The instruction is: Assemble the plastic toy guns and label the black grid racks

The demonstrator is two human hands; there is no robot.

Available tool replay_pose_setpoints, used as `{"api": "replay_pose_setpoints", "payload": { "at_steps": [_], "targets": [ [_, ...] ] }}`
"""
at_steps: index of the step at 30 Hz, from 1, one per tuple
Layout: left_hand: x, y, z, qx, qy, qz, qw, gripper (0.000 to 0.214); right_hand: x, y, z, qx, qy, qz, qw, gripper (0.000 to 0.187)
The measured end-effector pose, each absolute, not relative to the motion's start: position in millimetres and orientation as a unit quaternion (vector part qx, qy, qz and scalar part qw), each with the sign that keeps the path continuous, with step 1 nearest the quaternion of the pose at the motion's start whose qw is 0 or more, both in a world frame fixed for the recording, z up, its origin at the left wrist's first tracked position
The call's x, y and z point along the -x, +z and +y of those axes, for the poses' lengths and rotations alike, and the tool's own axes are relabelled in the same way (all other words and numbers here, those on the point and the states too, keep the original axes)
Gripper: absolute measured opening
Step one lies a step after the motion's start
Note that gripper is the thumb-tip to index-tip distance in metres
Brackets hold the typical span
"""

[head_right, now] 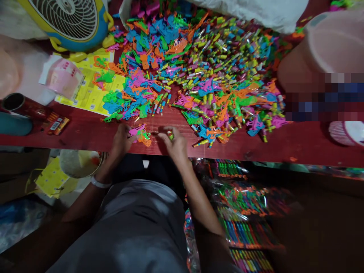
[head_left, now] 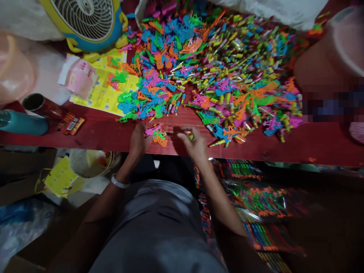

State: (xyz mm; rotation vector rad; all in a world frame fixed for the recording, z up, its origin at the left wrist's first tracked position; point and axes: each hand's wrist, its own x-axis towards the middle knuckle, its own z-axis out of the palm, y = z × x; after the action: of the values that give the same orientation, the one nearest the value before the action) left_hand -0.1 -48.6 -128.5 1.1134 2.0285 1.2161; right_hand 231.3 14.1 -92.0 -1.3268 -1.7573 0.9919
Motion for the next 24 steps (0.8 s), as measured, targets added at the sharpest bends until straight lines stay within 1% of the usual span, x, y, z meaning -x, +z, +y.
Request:
{"api": "replay_pose_setpoints", "payload": {
  "at_steps": [3,6,8,11,13,15,17,19,21,24],
  "targets": [
    [-10,-113,-53,-0.318,0.53,0.687,0.382,0.048,-198,-103,-15,0.473,0.48,-0.662,0.327,0.03],
    [-22,-100,-54,-0.234,0.594,0.613,0.466,0.046,-180,-104,-25,0.449,0.518,-0.656,0.315,0.026],
    [-30,-94,-55,-0.228,0.597,0.604,0.476,0.039,-177,-103,-24,0.449,0.506,-0.668,0.309,0.024],
    [-42,-88,-60,-0.3,0.556,0.608,0.481,0.027,-181,-104,-22,0.477,0.413,-0.714,0.305,0.017],
    [-48,-86,-64,-0.325,0.536,0.601,0.496,0.036,-185,-105,-24,0.486,0.346,-0.749,0.288,0.012],
    [-50,-85,-67,-0.302,0.544,0.606,0.496,0.044,-186,-105,-28,0.468,0.327,-0.778,0.263,0.01],
    [-48,-83,-67,-0.253,0.57,0.613,0.486,0.039,-186,-103,-31,0.431,0.363,-0.786,0.255,0.012],
    [-42,-81,-66,-0.203,0.596,0.605,0.488,0.035,-185,-99,-30,0.414,0.42,-0.76,0.272,0.016],
    [-36,-77,-66,-0.165,0.604,0.596,0.504,0.035,-187,-96,-25,0.433,0.471,-0.712,0.289,0.024],
    [-30,-70,-66,-0.14,0.585,0.601,0.525,0.037,-192,-94,-14,0.448,0.517,-0.676,0.274,0.029]
  ]
}}
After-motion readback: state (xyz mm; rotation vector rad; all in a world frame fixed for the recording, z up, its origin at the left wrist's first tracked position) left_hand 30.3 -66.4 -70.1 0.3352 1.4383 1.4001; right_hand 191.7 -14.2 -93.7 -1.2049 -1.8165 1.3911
